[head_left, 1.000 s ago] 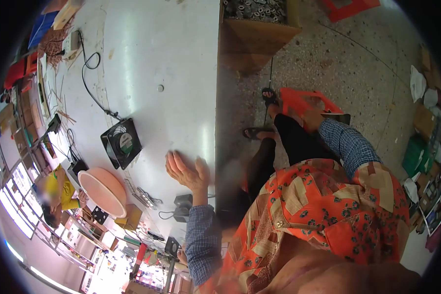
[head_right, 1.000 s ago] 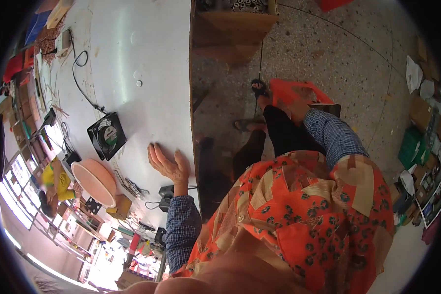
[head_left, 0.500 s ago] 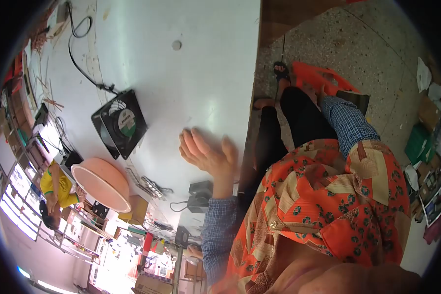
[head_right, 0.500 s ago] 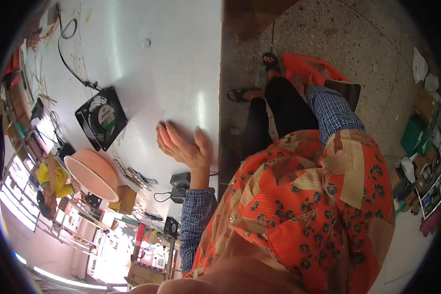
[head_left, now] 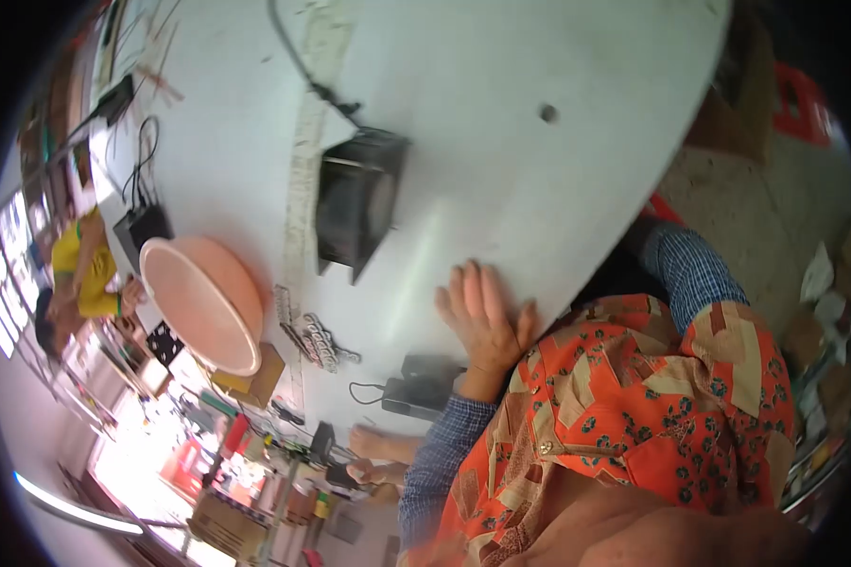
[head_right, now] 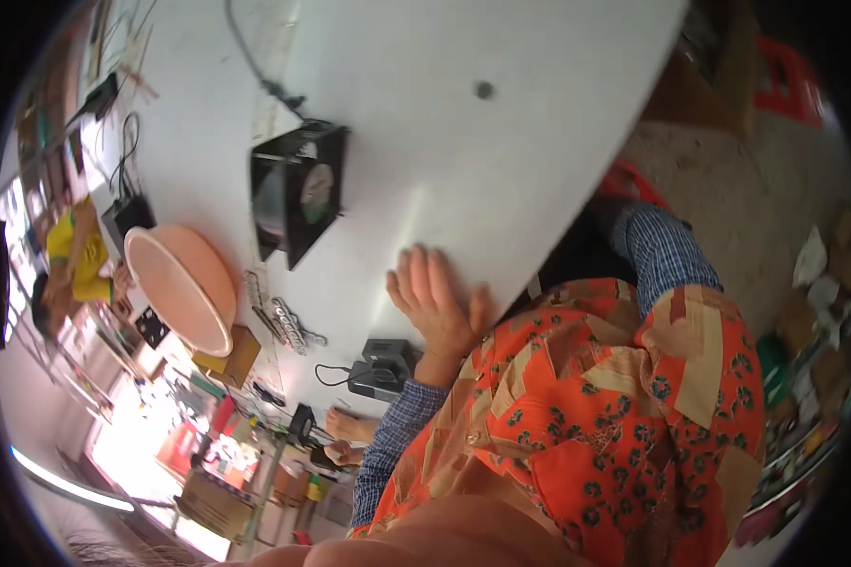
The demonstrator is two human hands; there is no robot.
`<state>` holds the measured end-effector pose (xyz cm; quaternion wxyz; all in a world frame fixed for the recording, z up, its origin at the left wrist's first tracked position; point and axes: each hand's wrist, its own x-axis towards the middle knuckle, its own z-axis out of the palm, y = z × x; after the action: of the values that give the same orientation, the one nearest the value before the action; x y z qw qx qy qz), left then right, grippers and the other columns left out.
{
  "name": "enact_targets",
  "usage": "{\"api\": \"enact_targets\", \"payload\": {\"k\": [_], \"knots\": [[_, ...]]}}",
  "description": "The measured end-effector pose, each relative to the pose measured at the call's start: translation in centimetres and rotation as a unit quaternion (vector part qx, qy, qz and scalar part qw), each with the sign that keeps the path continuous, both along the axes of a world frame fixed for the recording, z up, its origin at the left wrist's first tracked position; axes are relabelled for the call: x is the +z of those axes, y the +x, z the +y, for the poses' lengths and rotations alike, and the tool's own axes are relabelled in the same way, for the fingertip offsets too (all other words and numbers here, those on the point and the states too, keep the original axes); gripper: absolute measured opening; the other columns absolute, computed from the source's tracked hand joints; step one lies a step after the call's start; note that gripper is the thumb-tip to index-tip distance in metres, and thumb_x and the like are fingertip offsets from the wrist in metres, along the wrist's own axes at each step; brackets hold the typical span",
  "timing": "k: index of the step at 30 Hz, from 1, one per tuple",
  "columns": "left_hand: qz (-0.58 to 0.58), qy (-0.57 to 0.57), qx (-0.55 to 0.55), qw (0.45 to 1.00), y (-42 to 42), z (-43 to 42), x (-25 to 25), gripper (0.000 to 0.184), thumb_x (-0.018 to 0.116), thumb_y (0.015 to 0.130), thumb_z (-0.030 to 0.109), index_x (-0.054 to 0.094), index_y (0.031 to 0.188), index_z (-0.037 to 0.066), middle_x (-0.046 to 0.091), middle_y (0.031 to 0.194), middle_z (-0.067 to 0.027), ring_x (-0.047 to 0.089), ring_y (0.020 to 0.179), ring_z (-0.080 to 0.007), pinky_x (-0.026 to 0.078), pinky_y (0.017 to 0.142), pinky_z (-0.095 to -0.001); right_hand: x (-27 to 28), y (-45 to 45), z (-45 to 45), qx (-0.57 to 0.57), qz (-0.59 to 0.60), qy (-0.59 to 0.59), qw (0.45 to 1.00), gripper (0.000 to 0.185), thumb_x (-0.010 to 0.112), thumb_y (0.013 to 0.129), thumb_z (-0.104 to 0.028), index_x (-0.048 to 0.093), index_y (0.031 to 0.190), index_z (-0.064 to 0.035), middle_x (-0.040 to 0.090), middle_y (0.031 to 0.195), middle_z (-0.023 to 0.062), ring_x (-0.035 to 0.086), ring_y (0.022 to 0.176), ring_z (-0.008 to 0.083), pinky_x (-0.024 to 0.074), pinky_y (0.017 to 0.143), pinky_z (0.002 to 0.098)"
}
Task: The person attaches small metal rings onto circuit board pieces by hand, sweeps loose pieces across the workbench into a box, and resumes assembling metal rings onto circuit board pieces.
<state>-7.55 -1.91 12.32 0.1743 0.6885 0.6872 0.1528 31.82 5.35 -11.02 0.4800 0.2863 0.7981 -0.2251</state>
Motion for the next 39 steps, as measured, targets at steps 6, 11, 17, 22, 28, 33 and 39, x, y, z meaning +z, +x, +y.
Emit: {"api": "enact_targets", "payload": {"k": [6,11,17,22,28,33,39], "knots": [[-0.063,-0.044,-0.013,0.997,-4.2,-7.0,1.7,0.072,0.067,0.088,0.047,0.050,0.139,0.000,0.053,0.140,-0.0207,0.046,0.134,-0.0409,0.024,0.114,-0.0634,-0.2,-3.0,3.2,-0.037,-0.015,0.028,0.999,0.049,0.067,0.091,-0.038,0.064,0.131,-0.0089,0.069,0.120,0.0188,0.065,0.112,0.0342,0.0510,0.097,0.0442],[-0.015,-0.051,0.018,0.998,-7.0,-9.1,0.4,0.071,0.072,0.082,0.051,0.057,0.134,0.005,0.055,0.141,-0.0147,0.050,0.133,-0.0341,0.025,0.116,-0.0620,-4.1,-5.3,8.3,-0.021,-0.001,0.075,0.997,0.050,0.067,0.091,-0.038,0.064,0.131,-0.0086,0.069,0.120,0.0190,0.066,0.112,0.0339,0.0509,0.096,0.0442],[-0.046,-0.021,0.030,0.998,-5.9,-8.1,0.6,0.080,0.077,0.074,0.047,0.053,0.138,0.005,0.051,0.146,-0.0144,0.048,0.136,-0.0325,0.029,0.114,-0.0620,-4.6,-4.1,11.7,-0.008,0.000,0.109,0.994,0.050,0.066,0.091,-0.038,0.063,0.131,-0.0081,0.068,0.120,0.0192,0.066,0.112,0.0337,0.0508,0.096,0.0441],[-0.048,0.003,0.037,0.998,-5.5,-7.7,0.9,0.082,0.080,0.071,0.045,0.052,0.138,0.006,0.051,0.146,-0.0133,0.047,0.137,-0.0319,0.033,0.111,-0.0618,-4.7,-3.8,13.2,0.002,0.008,0.123,0.992,0.050,0.066,0.091,-0.038,0.063,0.130,-0.0078,0.068,0.121,0.0194,0.066,0.112,0.0335,0.0507,0.096,0.0441],[-0.011,0.033,0.052,0.998,-4.9,-8.5,0.7,0.080,0.079,0.074,0.043,0.048,0.139,0.006,0.051,0.145,-0.0131,0.049,0.136,-0.0308,0.036,0.108,-0.0614,-7.3,-4.2,15.5,0.015,0.026,0.114,0.993,0.050,0.066,0.092,-0.038,0.063,0.130,-0.0073,0.068,0.121,0.0196,0.066,0.112,0.0332,0.0506,0.096,0.0440],[-0.002,0.061,0.045,0.997,-5.5,-7.9,0.2,0.069,0.073,0.085,0.037,0.045,0.140,0.005,0.049,0.146,-0.0153,0.048,0.136,-0.0328,0.037,0.107,-0.0626,-7.8,-4.4,17.9,0.018,0.036,0.137,0.990,0.050,0.066,0.092,-0.039,0.063,0.130,-0.0069,0.068,0.121,0.0197,0.066,0.112,0.0330,0.0505,0.096,0.0439],[-0.052,0.087,0.052,0.994,-5.4,-8.0,0.3,0.063,0.068,0.089,0.032,0.043,0.139,0.003,0.047,0.145,-0.0181,0.048,0.135,-0.0351,0.037,0.107,-0.0631,-7.9,-4.9,20.2,0.036,0.062,0.163,0.984,0.050,0.066,0.092,-0.039,0.063,0.130,-0.0065,0.068,0.121,0.0199,0.066,0.112,0.0328,0.0504,0.096,0.0439]]}}
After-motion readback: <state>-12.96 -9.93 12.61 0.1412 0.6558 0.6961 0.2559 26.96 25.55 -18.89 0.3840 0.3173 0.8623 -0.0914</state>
